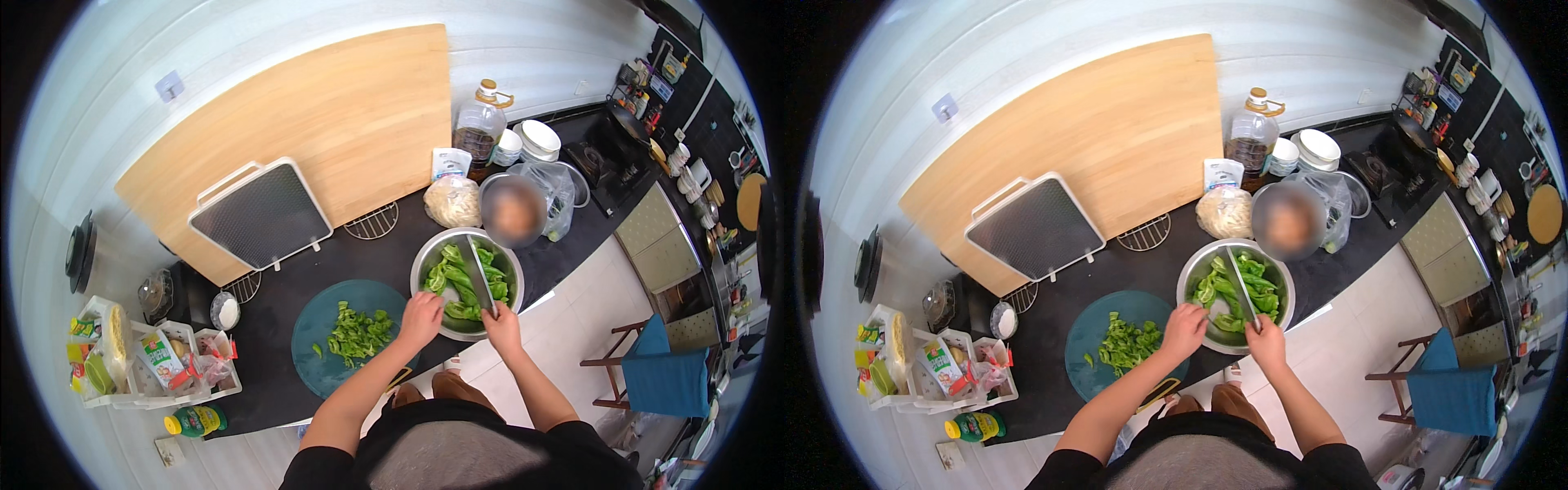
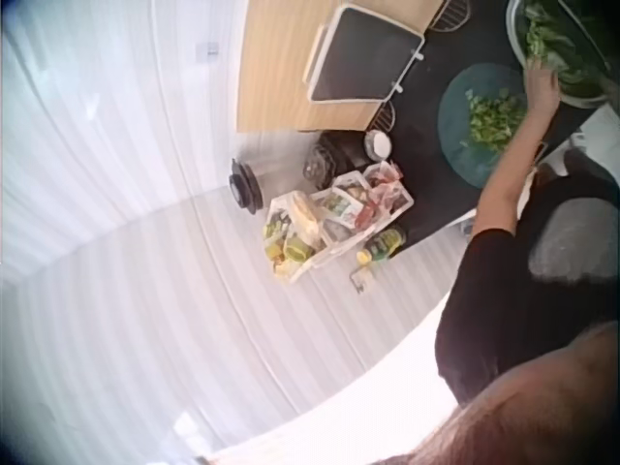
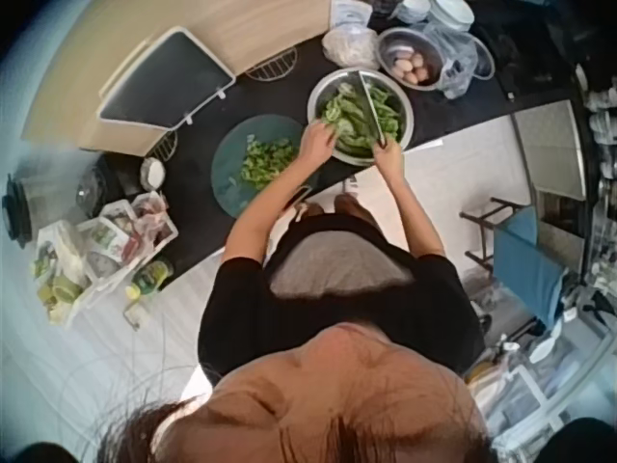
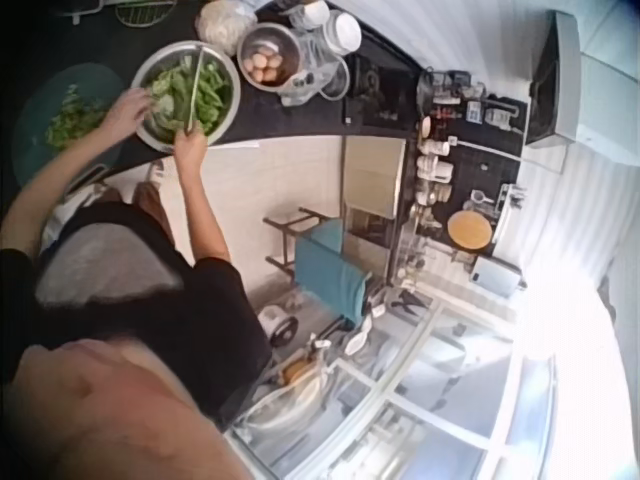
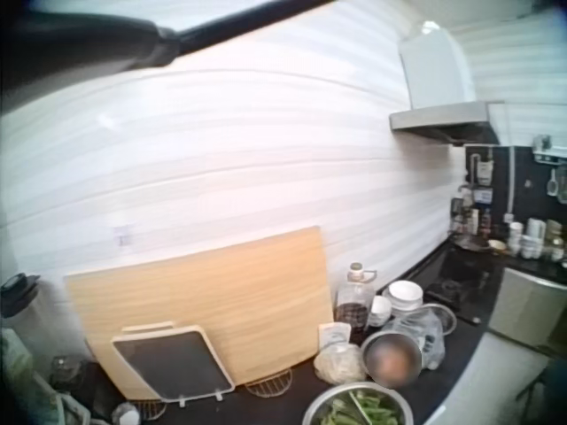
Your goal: The person stands at a kitchen counter and chops green vegetables, likely bitter melon, into small pieces using a knife on a blue cutting board. The chopped pieces are periodically transferred into a metal bowl. The person handles the vegetables one at a time, slicing them methodically.
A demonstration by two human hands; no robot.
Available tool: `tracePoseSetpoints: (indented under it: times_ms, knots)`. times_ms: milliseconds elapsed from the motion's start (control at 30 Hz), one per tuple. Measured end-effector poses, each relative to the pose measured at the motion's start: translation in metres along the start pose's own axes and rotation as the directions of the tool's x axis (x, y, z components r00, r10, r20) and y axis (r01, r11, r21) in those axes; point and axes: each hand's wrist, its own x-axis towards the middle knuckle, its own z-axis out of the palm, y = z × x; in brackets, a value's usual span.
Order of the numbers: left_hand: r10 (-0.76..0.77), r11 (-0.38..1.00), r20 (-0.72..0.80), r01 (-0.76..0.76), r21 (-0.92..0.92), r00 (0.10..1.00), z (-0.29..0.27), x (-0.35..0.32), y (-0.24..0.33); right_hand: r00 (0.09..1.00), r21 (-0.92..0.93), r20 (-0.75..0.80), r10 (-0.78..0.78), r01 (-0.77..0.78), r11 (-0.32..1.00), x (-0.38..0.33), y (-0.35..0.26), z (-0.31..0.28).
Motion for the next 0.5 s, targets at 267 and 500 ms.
tracePoseSetpoints:
  times_ms: [267,500]
  knots:
    - [-0.203,0.978,0.425,0.2,0.052,0.882,0.096,0.019,0.007,0.971,0.179,-0.126,0.202,-0.178,0.968,0.016,0.043,-0.055]
    - [-0.203,0.971,0.347,0.234,-0.05,0.916,0.089,0.029,0.012,0.976,0.141,-0.081,0.201,-0.188,0.972,0.03,0.053,-0.067]
